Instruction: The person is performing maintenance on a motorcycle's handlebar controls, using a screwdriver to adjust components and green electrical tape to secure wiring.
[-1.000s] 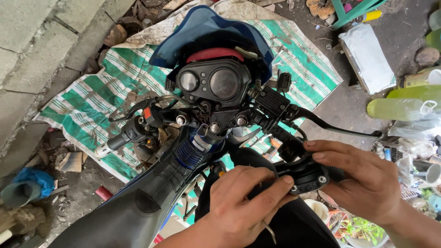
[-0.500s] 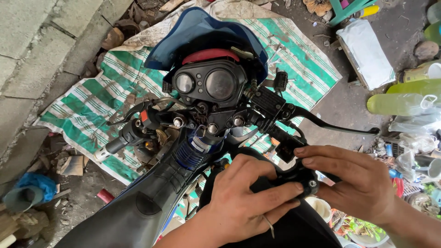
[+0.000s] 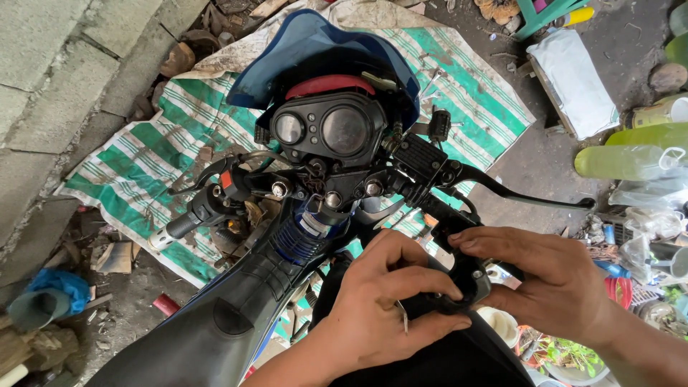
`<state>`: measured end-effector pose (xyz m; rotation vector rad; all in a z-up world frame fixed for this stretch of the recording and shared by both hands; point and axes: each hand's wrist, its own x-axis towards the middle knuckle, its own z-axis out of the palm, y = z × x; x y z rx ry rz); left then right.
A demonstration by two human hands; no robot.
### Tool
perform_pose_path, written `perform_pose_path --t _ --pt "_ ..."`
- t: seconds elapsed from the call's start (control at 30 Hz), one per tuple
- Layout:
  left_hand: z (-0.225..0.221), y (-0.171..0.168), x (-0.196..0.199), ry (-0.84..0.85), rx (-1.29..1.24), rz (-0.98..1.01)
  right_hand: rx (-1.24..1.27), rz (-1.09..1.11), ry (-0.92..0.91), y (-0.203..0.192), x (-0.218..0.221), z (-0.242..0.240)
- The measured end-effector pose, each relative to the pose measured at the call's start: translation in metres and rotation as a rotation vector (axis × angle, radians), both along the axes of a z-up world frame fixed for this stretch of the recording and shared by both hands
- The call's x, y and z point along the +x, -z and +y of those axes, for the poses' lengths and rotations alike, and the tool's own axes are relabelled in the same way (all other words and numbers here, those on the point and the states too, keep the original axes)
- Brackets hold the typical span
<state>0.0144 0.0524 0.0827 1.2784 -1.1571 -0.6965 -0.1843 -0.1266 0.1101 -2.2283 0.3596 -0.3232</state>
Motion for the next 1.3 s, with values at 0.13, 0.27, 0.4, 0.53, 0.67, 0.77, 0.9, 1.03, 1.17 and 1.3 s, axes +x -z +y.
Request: perform_pose_path --t 0.13,0.27,0.4,0.53,0.67,0.77,0.9,1.03,1.17,1.3 --pt "0.001 -0.003 0.001 0.036 0.079 0.097 -0.057 0.021 -0.013 0.001 -0.002 -0.002" --pt "0.001 -0.002 0.000 0.060 0.117 0.130 -0.069 0.028 -0.011 -0.001 -0.002 -0.001" --pt "0.001 -0.001 -0.002 0.070 0.131 0.159 -0.069 0.022 -0.024 0.000 -0.003 -0.002" --pt "0.002 0.003 -0.003 0.091 0.140 0.172 -0.061 0.021 -0.018 -0.001 -0.002 -0.001" --pt "0.001 0.006 -0.005 0.097 0.174 0.233 -0.082 0.019 -0.022 0.000 -0.003 -0.001" --pt "-0.003 0.008 -0.011 -0.028 0.154 0.204 -0.128 0.128 0.008 -0.004 -0.004 -0.002" --pt "-0.012 0.026 -0.027 -0.210 0.140 0.047 -0.041 0.294 0.192 -0.004 -0.018 -0.013" --pt "-0.019 0.047 -0.036 -0.073 0.377 0.249 -0.070 0.513 0.251 -0.010 -0.004 -0.023" --pt "-0.035 0.067 -0.038 -0.066 0.566 0.469 -0.143 0.709 0.301 -0.001 0.012 -0.033" --pt "-0.048 0.072 -0.026 -0.105 0.718 0.618 -0.086 0.967 0.422 -0.002 0.038 -0.042"
